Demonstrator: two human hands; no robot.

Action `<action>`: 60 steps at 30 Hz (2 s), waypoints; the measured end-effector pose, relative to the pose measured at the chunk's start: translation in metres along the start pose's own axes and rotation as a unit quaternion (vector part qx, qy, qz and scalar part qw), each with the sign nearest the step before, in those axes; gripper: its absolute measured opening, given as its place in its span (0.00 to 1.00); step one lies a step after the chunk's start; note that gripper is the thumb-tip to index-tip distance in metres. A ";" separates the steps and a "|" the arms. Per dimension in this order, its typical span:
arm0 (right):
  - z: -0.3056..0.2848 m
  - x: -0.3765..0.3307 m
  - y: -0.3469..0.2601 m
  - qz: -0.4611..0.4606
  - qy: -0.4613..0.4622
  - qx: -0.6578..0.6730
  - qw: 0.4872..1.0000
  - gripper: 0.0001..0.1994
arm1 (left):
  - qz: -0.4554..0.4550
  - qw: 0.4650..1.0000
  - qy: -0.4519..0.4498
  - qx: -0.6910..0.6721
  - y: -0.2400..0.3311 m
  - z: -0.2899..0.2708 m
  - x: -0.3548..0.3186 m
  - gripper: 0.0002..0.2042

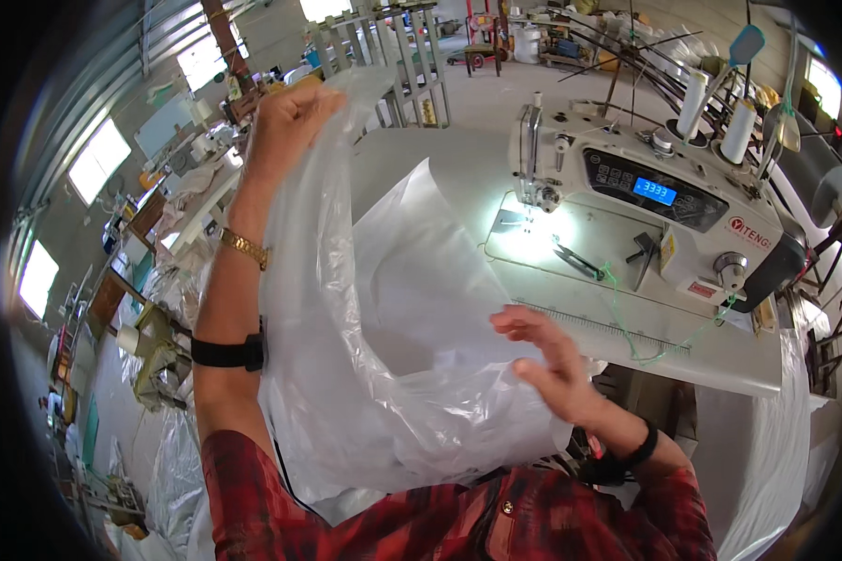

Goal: The recorder is sewing large white plastic sheets using an industrial sewing machine.

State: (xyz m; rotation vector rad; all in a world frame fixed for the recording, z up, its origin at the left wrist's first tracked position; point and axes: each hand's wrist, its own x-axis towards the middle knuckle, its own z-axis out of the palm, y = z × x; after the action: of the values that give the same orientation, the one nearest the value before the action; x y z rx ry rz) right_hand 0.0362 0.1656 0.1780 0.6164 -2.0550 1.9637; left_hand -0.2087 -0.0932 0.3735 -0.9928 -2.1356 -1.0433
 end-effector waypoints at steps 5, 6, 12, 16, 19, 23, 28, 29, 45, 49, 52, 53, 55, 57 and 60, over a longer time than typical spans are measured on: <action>0.041 -0.021 0.002 -0.038 -0.510 0.040 0.859 0.18 | -0.013 0.999 -0.027 -0.023 -0.012 0.028 -0.008 0.09; 0.038 -0.023 0.005 -0.006 -0.517 0.023 0.855 0.18 | -0.034 0.998 -0.043 -0.019 -0.015 0.031 -0.009 0.09; 0.004 0.004 0.019 0.182 -0.122 0.127 0.967 0.26 | -0.032 0.995 -0.066 -0.066 -0.027 0.044 -0.009 0.10; 0.023 -0.004 -0.003 0.021 -0.125 0.071 0.989 0.28 | -0.049 0.997 -0.061 -0.024 -0.025 0.051 -0.008 0.13; 0.036 -0.009 -0.011 -0.013 -0.163 -0.054 0.985 0.17 | -0.040 0.997 -0.055 -0.026 -0.024 0.051 -0.007 0.13; 0.035 -0.015 0.008 0.062 -0.068 0.002 0.996 0.05 | -0.048 0.996 -0.071 -0.005 -0.030 0.047 -0.008 0.13; 0.031 -0.039 0.044 0.192 -0.034 0.031 0.980 0.07 | -0.073 0.996 -0.054 0.017 -0.061 0.066 -0.020 0.15; 0.030 -0.041 0.048 0.163 -0.051 -0.031 0.985 0.06 | -0.062 0.997 -0.054 0.015 -0.070 0.075 -0.024 0.15; -0.037 0.075 0.076 -0.058 -0.148 -0.533 0.831 0.07 | -0.209 0.973 -0.038 0.087 -0.136 0.195 -0.045 0.14; -0.042 0.097 0.096 -0.123 -0.190 -0.539 0.811 0.07 | -0.209 0.963 -0.003 0.173 -0.153 0.209 -0.057 0.13; -0.046 0.102 0.101 -0.183 -0.178 -0.494 0.831 0.08 | -0.231 0.958 0.008 0.169 -0.173 0.218 -0.068 0.11; -0.046 0.101 0.101 -0.202 -0.160 -0.481 0.838 0.08 | -0.228 0.957 0.012 0.177 -0.180 0.222 -0.072 0.11; -0.047 0.100 0.101 -0.188 -0.180 -0.478 0.839 0.07 | -0.230 0.964 0.033 0.125 -0.193 0.229 -0.079 0.10; -0.047 0.101 0.101 -0.180 -0.190 -0.475 0.840 0.07 | -0.220 0.967 0.035 0.121 -0.204 0.235 -0.082 0.10; -0.048 0.104 0.101 -0.166 -0.188 -0.442 0.861 0.08 | -0.226 0.970 0.016 0.092 -0.215 0.239 -0.084 0.09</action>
State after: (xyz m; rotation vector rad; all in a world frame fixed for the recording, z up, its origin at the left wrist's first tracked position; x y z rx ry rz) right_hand -0.1072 0.2000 0.1377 1.0580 -2.5188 0.5925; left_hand -0.3713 -0.0175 0.0938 -0.4056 -2.4399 -1.0265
